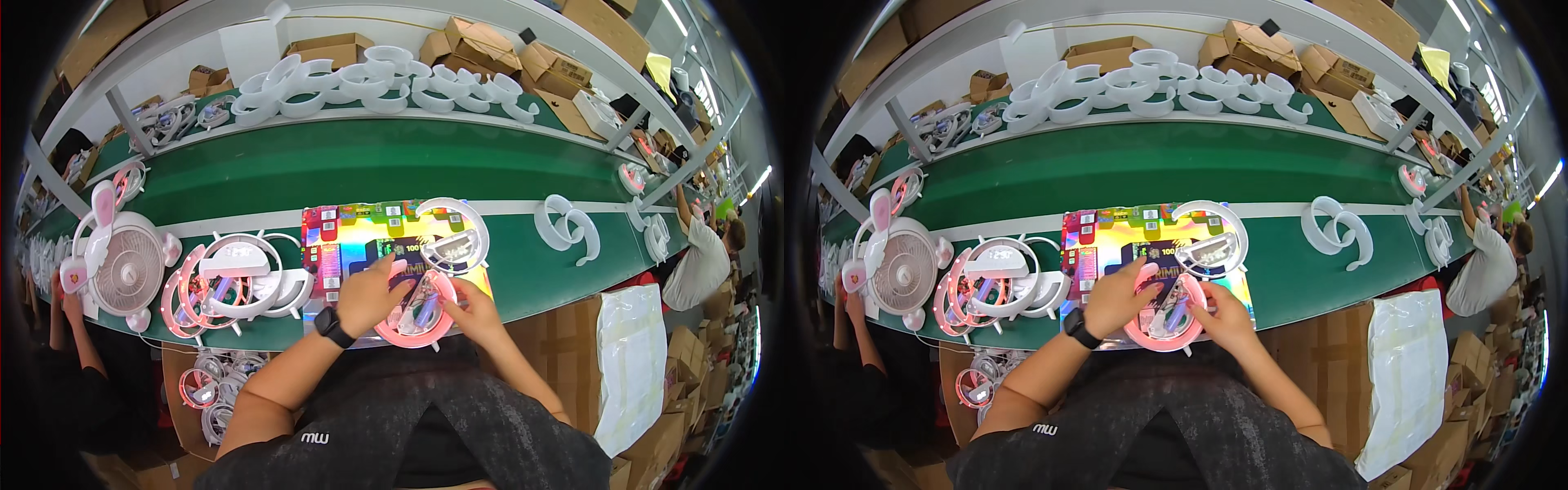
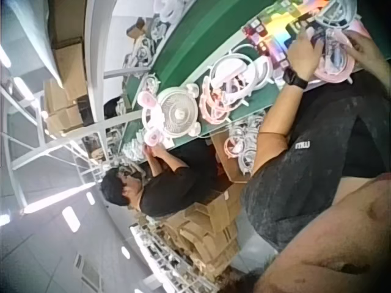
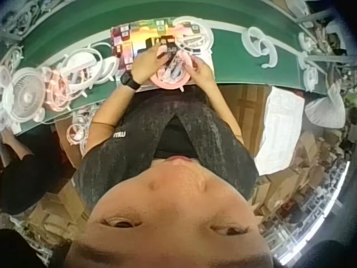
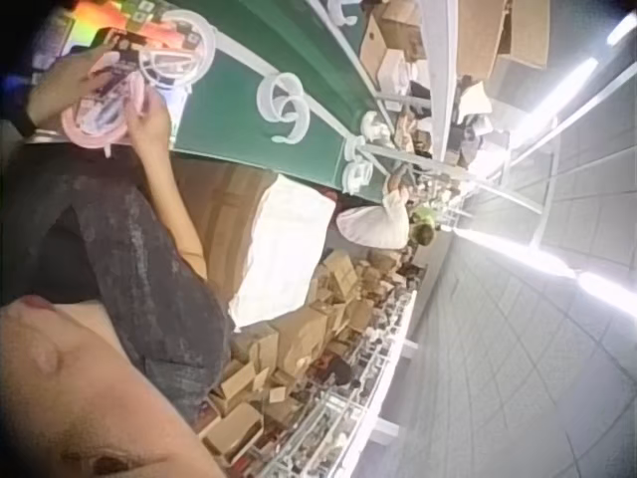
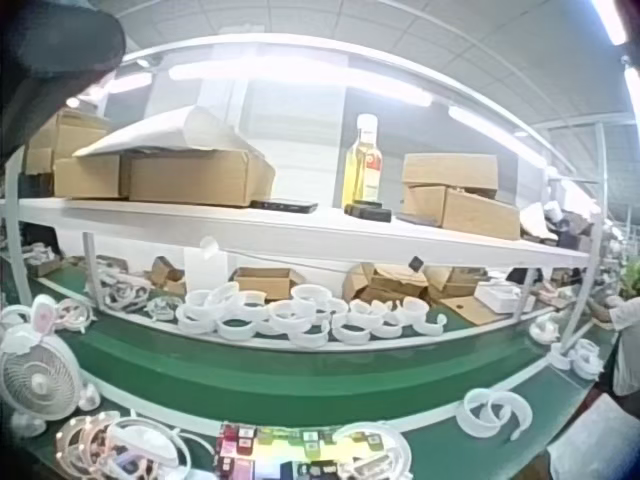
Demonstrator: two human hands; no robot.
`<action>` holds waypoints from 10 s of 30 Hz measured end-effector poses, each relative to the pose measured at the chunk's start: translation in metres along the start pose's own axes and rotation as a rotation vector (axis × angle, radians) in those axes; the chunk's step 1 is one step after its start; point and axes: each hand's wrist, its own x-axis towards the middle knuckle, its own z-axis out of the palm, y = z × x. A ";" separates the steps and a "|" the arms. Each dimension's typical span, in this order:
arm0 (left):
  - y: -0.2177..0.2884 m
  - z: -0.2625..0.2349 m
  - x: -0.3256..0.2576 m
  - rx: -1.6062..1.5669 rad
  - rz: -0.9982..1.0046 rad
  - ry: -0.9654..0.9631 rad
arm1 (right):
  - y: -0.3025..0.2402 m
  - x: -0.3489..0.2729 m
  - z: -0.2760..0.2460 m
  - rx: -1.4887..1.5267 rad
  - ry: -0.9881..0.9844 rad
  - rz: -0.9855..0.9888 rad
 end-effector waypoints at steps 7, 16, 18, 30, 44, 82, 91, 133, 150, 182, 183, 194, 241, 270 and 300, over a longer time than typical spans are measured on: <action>-0.004 0.012 0.005 -0.080 0.002 -0.139 | 0.008 -0.004 -0.016 -0.303 0.009 0.018; 0.015 0.026 0.020 0.297 0.056 -0.050 | -0.002 0.007 -0.013 -0.463 0.073 -0.139; 0.008 0.030 0.015 0.196 0.016 -0.021 | 0.002 0.006 -0.012 -0.461 0.082 -0.155; 0.005 0.033 0.023 0.186 0.089 -0.073 | 0.013 0.001 -0.012 -0.434 0.172 -0.147; 0.021 0.027 0.043 0.376 0.183 -0.285 | 0.009 0.009 -0.011 -0.680 0.188 -0.242; -0.015 0.019 0.027 -0.924 -0.315 -0.166 | 0.020 0.038 -0.008 0.100 0.117 -0.047; -0.043 0.027 0.014 -1.060 -0.305 0.003 | 0.033 0.079 0.007 -0.073 0.180 -0.014; 0.045 0.087 0.078 -1.081 -0.598 -0.639 | 0.029 0.000 -0.052 -0.395 0.392 -0.416; 0.089 0.030 0.055 -1.219 -0.040 -0.472 | -0.007 0.035 -0.080 0.544 0.378 -0.293; -0.014 -0.022 0.021 -1.876 -0.430 -0.124 | -0.038 0.083 -0.050 1.287 0.222 -0.435; -0.008 -0.020 0.020 -1.839 -0.472 -0.126 | -0.037 0.081 -0.057 1.320 0.255 -0.420; 0.012 0.037 0.030 -1.781 -0.731 -0.047 | -0.037 0.072 -0.088 0.312 0.935 -0.603; -0.168 -0.111 0.168 0.539 -0.127 -0.004 | -0.071 0.311 0.104 -0.945 0.046 -0.586; -0.048 0.010 -0.028 0.220 0.209 -0.024 | 0.011 0.058 0.010 -0.877 -0.135 -0.463; -0.041 0.000 -0.011 -0.461 0.012 -0.062 | 0.010 0.047 0.068 0.035 -0.138 -0.361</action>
